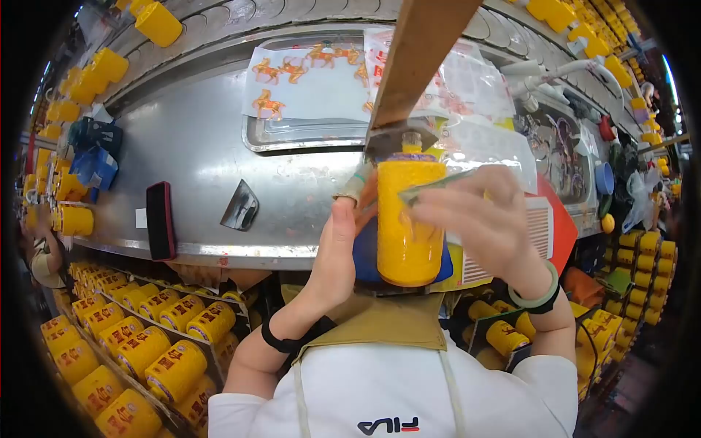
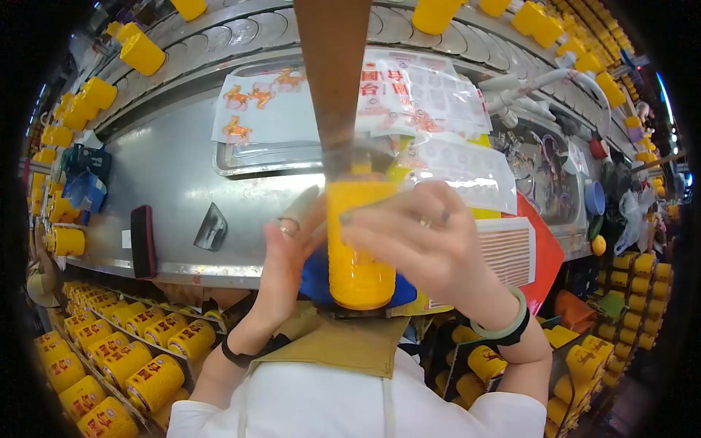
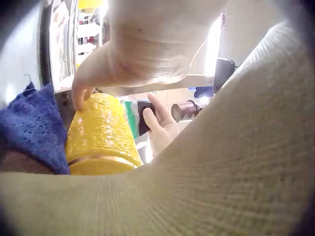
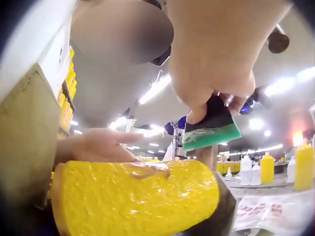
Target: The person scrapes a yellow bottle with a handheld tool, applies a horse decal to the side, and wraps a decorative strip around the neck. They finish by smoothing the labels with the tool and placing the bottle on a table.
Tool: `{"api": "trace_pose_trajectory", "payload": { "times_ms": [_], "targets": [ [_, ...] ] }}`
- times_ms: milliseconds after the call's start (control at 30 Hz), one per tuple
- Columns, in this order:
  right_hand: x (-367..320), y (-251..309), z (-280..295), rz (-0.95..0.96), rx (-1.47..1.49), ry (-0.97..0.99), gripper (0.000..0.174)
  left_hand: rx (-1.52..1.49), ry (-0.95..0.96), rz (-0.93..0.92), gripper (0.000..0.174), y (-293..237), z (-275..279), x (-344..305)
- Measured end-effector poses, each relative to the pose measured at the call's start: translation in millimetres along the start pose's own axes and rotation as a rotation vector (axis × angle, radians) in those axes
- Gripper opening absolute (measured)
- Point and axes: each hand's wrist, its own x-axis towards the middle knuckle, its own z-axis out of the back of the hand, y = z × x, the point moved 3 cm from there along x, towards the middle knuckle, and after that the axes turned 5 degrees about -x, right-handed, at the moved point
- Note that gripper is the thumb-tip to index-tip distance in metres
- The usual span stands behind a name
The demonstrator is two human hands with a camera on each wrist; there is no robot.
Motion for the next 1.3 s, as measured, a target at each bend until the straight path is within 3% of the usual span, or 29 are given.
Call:
{"api": "trace_pose_trajectory", "payload": {
  "times_ms": [33, 100, 167, 233, 300, 333, 367, 433, 567, 633, 700, 767, 833, 900, 967, 1033, 1100, 1167, 1233, 1300],
  "targets": [
    [-13.8, 8.0, -4.3, -0.005, -0.003, -0.003, 0.027, 0.000, -0.022, -0.022, 0.095, 5.4, 0.6, -1.6],
    [-45.6, 29.9, -15.4, 0.161, -0.018, -0.015, 0.025, -0.004, -0.048, -0.036, 0.096, 12.5, -0.5, -7.0],
    [-59.7, 46.6, -13.9, 0.198, 0.133, 0.029, 0.026, -0.006, -0.042, -0.065, 0.096, 10.8, -1.1, -10.8],
    [-53.9, 46.7, -3.5, 0.190, 0.200, 0.031, 0.026, 0.027, -0.055, -0.085, 0.097, 19.3, -2.0, -14.5],
    [-39.8, 22.0, 0.9, 0.033, 0.179, -0.035, 0.026, 0.107, -0.142, -0.138, 0.098, 22.2, -5.9, -17.4],
    [-35.5, 10.8, -3.2, 0.016, 0.067, -0.103, 0.027, -0.416, -0.242, -0.202, 0.100, 18.2, -11.0, -18.5],
    [-41.5, 8.2, -7.1, 0.006, 0.071, -0.121, 0.027, -0.396, -0.237, -0.198, 0.100, 16.3, -12.6, -17.6],
    [-55.6, 7.8, -21.3, 0.052, 0.052, -0.142, 0.020, 0.392, -0.226, -0.270, 0.102, 4.8, -14.4, -13.9],
    [-83.0, 43.8, -14.1, 0.181, 0.326, -0.111, 0.022, 0.487, -0.146, -0.296, 0.107, -1.8, -13.6, -8.1],
    [-78.0, 29.0, -9.2, 0.124, 0.353, -0.134, 0.022, 0.526, -0.118, -0.266, 0.109, -0.1, -13.8, -7.3],
    [-73.4, 8.3, -8.2, -0.120, 0.227, -0.249, 0.022, 0.591, -0.132, -0.315, 0.112, 0.0, -17.4, -8.7],
    [-76.0, 5.8, -13.7, -0.161, 0.125, -0.282, 0.023, 0.581, -0.146, -0.312, 0.112, 3.7, -20.5, -12.5],
    [-89.8, 21.0, -23.6, -0.082, 0.219, -0.265, 0.024, 0.575, -0.161, -0.321, 0.112, 6.0, -19.2, -12.2],
    [-98.3, 41.4, -20.7, 0.046, 0.342, -0.259, 0.024, 0.684, -0.084, -0.559, 0.107, 6.8, -20.2, -13.6],
    [-98.2, 35.9, -10.3, -0.086, 0.518, -0.206, 0.025, 0.740, -0.090, -0.594, 0.108, 6.9, -23.2, -15.9],
    [-92.6, 19.1, -9.7, -0.515, 0.543, -0.287, 0.024, 0.797, -0.092, -0.630, 0.108, 4.9, -28.7, -21.4],
    [-99.6, 3.4, -32.2, -0.857, 0.643, -0.495, 0.025, 0.955, -0.122, -0.490, 0.110, 4.0, -33.6, -26.6],
    [-92.3, 3.7, -38.7, -0.965, 0.968, -0.566, 0.028, 0.986, -0.080, -0.488, 0.115, 4.6, -35.7, -24.4],
    [-89.3, 3.7, -46.3, -0.923, 0.765, -0.375, 0.027, 1.220, -0.029, -0.572, 0.120, 0.9, -46.6, -22.4],
    [-102.9, -10.2, -64.2, -0.972, 0.776, -0.385, 0.023, 1.318, 0.009, -0.525, 0.114, -8.6, -57.6, -26.9]
  ]
}}
